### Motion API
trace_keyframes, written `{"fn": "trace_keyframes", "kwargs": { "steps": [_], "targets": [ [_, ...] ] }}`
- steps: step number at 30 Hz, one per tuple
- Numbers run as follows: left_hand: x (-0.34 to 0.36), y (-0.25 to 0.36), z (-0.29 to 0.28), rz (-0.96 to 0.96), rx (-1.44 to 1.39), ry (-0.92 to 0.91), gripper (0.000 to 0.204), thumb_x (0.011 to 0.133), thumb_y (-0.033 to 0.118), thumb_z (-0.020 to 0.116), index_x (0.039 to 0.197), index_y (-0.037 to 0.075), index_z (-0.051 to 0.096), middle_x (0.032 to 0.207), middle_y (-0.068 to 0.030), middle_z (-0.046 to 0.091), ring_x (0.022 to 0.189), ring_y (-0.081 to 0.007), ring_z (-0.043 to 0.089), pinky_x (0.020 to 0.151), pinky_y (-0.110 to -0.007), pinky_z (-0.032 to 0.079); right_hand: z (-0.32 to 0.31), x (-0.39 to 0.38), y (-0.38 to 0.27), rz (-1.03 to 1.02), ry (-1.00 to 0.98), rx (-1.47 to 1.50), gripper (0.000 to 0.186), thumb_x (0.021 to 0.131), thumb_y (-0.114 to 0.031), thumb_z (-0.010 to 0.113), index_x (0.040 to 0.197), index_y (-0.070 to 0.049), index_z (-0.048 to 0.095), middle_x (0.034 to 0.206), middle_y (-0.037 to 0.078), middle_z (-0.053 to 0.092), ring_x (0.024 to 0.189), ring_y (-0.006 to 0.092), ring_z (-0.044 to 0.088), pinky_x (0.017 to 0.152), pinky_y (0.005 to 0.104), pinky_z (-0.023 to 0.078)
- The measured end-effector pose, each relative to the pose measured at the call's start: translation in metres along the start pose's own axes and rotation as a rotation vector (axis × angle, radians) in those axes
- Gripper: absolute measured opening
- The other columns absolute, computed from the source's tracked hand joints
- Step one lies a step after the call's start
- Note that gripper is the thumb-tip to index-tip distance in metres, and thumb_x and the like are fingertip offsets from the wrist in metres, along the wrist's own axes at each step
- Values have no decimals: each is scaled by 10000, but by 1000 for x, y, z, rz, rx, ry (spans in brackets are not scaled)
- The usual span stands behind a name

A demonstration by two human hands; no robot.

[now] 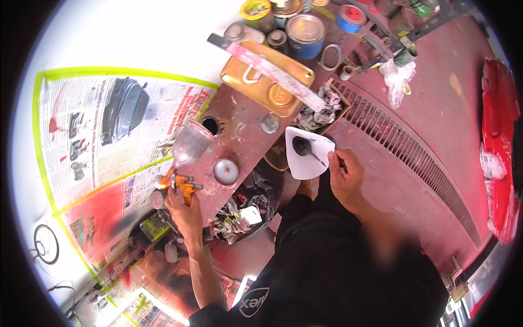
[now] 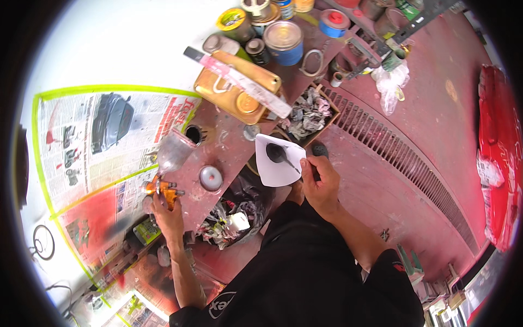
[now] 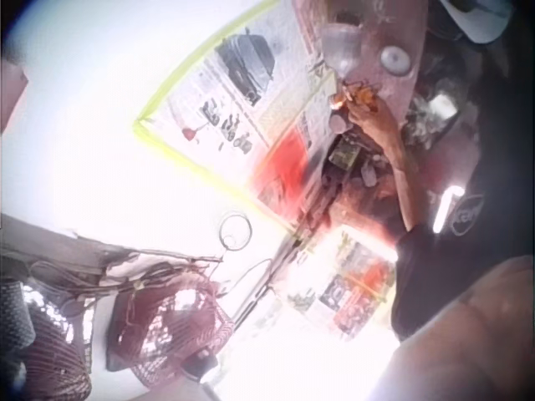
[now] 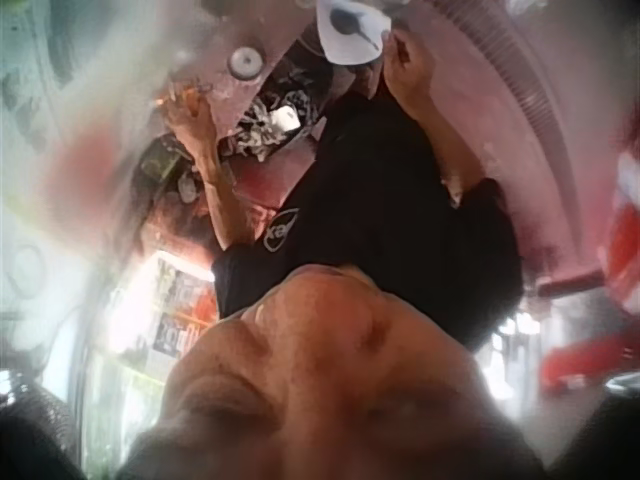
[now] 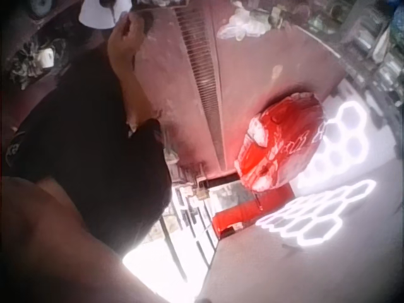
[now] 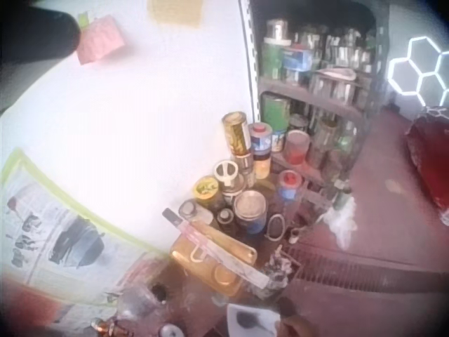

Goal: The person pours a dark liquid from a can into a white container, then adds a liquid from a yellow can labeled 'thinner' into the same container. They walk around the workshop carrying the container and a spray gun, then return to the workbench to wipe the container's rim with a pink cloth and pour more thinner into it.

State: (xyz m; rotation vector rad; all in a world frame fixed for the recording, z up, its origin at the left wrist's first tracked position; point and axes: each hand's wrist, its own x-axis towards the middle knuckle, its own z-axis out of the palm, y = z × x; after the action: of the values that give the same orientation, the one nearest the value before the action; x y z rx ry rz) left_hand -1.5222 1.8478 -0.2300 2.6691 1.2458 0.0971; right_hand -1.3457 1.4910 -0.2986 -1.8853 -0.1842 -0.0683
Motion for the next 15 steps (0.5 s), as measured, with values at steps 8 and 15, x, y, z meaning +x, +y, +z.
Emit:
{"fn": "trace_keyframes", "kwargs": {
  "steps": [8,15],
  "targets": [
    [1,35,-14,47,173,18,722,906,158,720,1515,-13,371,1350,-262,494,1141,-485,602,889,-551,532,-48,40,36,48,195,33,131,1016,-107,686,1024,22,663,790,26,597,678,64,525,602,231,428],
    [-5,46,-20,28,219,43,727,899,143,713,1521,-11,369,1368,-255,481,1158,-478,606,891,-552,535,-40,142,44,81,390,343,148,1027,-110,680,1079,28,682,858,-17,639,742,19,537,636,198,438]
  ]
}}
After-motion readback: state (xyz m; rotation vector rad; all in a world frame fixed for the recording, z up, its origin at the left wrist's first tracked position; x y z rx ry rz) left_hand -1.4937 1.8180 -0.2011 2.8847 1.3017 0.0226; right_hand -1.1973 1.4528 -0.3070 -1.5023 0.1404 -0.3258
